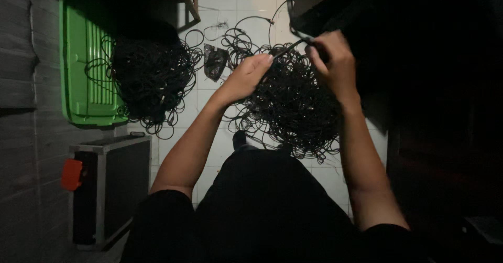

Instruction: The person untangles and gathers long black cables on the floor by hand, loops them together into a neat bundle, and then places the bundled cables into a white plastic storage bin.

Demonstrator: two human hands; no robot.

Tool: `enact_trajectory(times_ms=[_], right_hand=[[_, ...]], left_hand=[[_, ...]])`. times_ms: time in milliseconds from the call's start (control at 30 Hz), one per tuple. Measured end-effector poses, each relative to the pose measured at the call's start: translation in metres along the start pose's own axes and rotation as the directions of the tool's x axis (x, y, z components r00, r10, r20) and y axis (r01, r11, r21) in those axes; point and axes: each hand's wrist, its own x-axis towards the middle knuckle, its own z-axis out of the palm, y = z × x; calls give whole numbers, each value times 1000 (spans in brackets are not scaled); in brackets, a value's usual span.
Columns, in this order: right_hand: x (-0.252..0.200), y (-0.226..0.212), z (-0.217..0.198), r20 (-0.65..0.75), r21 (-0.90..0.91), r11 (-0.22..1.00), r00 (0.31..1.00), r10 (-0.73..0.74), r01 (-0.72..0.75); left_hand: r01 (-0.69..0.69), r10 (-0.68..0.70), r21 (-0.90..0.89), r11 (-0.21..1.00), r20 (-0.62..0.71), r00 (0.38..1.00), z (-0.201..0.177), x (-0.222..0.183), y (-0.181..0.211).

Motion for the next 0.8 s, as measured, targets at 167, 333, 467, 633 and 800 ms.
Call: enact_trajectory(times_ms=[167,333,467,633,800], right_hand=[[-9,25,8,352,332,921,932,81,-205],[-30,77,-10,404,703,566,897,180,-430],[-51,78,-36,457,706,318,751,477,-632],[-17,26,-32,549,450,856,835,-40,-255],[5,4,-37,610,432,850,792,-30,-301]], left_hand=[[132,-73,275,952,-215,974,-53,-8,-6],[114,31,278,954,-469,883,-153,-54,-22],[317,-37,372,872,-597,802,-193,-79,-11],[299,-34,670,680,-378,925,-93,-35,19],[-50,-63,489,871,212,975,26,10,45]])
